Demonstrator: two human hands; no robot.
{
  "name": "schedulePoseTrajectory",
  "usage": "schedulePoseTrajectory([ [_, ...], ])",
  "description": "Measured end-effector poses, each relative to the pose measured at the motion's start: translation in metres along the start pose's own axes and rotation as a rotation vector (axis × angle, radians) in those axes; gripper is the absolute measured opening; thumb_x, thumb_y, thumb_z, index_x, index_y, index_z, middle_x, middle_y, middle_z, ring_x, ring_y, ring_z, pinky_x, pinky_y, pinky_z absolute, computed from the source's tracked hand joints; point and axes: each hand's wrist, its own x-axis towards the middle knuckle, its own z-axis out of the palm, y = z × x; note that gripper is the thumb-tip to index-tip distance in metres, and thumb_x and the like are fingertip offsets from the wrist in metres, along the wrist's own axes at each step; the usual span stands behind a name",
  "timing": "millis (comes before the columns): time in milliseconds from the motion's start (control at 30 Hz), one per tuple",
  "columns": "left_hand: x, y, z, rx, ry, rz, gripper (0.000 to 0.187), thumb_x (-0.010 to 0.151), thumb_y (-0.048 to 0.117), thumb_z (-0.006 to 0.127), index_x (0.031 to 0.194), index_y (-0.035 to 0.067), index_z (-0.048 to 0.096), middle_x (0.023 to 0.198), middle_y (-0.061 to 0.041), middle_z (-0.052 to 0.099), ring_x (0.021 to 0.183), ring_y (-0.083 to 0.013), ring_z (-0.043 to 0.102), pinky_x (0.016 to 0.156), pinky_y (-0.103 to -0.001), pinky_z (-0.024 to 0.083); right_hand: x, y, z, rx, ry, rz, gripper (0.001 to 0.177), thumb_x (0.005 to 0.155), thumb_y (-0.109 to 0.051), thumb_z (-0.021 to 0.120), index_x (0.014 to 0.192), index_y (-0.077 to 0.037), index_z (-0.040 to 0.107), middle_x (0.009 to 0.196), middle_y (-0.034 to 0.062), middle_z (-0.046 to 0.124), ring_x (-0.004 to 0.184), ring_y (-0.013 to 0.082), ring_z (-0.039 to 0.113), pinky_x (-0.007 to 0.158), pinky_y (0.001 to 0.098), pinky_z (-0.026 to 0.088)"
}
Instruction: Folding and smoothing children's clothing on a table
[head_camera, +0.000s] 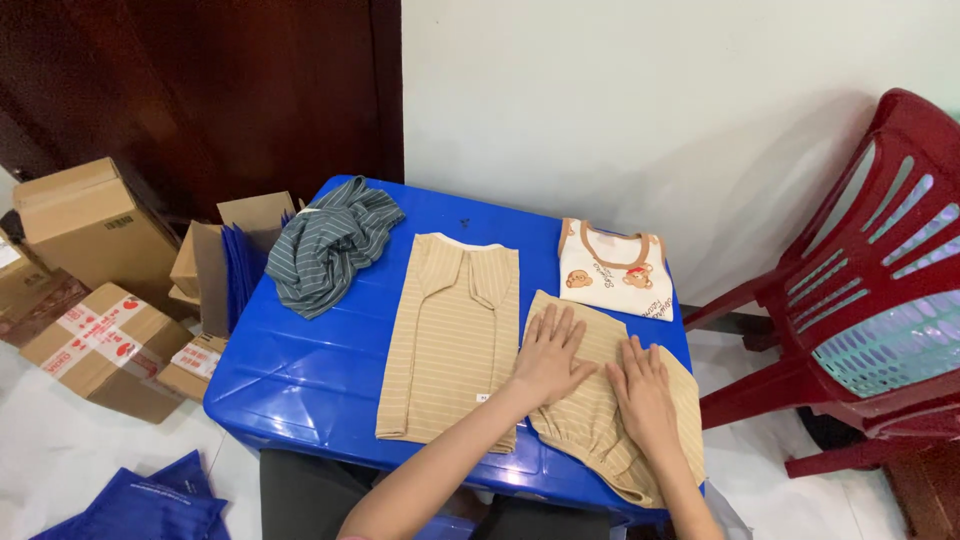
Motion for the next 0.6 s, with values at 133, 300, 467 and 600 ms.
schedulePoseTrajectory([
  [133,-0.005,-0.002,-0.001,-0.024,0.064,0.009,0.075,0.085,0.062,0.022,0.139,0.011,0.029,0.148,-0.015,0.019,0.138,-0.0362,0.006,0.111,-0.049,0.004,0.025,0.011,0.014,-0.182,0.031,-0.07,0.056,0.095,-0.049,0.025,0.14,-0.017,0.03,0.147,0.0021,0.026,0.137,0.031,0.017,0.11,0.0443,0.017],
  [300,-0.004,-0.005,0.001,-0.011,0.057,0.018,0.072,0.085,0.061,0.023,0.14,0.014,0.027,0.148,-0.014,0.018,0.137,-0.0362,0.007,0.11,-0.051,0.004,0.034,0.021,0.018,-0.171,-0.035,-0.108,0.054,0.094,-0.047,0.028,0.142,-0.025,0.024,0.149,-0.0035,0.02,0.137,0.029,0.013,0.111,0.0449,0.015],
  [467,-0.043,0.051,-0.016,0.031,0.274,0.187,0.059,0.071,0.025,0.061,0.123,0.0,0.049,0.124,-0.026,0.044,0.117,-0.0413,0.035,0.098,-0.052,0.027,0.009,0.01,-0.035,0.22,0.165,0.132,0.045,0.091,-0.029,0.04,0.133,-0.016,0.041,0.14,0.006,0.038,0.127,0.0295,0.032,0.105,0.0403,0.025],
  [600,-0.091,0.123,0.016,-0.355,0.469,0.727,0.015,0.081,0.011,0.052,0.083,-0.001,0.061,0.093,-0.019,0.058,0.093,-0.0354,0.054,0.077,-0.045,0.044,0.01,0.084,-0.039,0.383,0.252,0.566,0.048,0.083,-0.035,0.046,0.125,-0.012,0.055,0.129,0.0105,0.051,0.12,0.0261,0.044,0.097,0.0378,0.03],
])
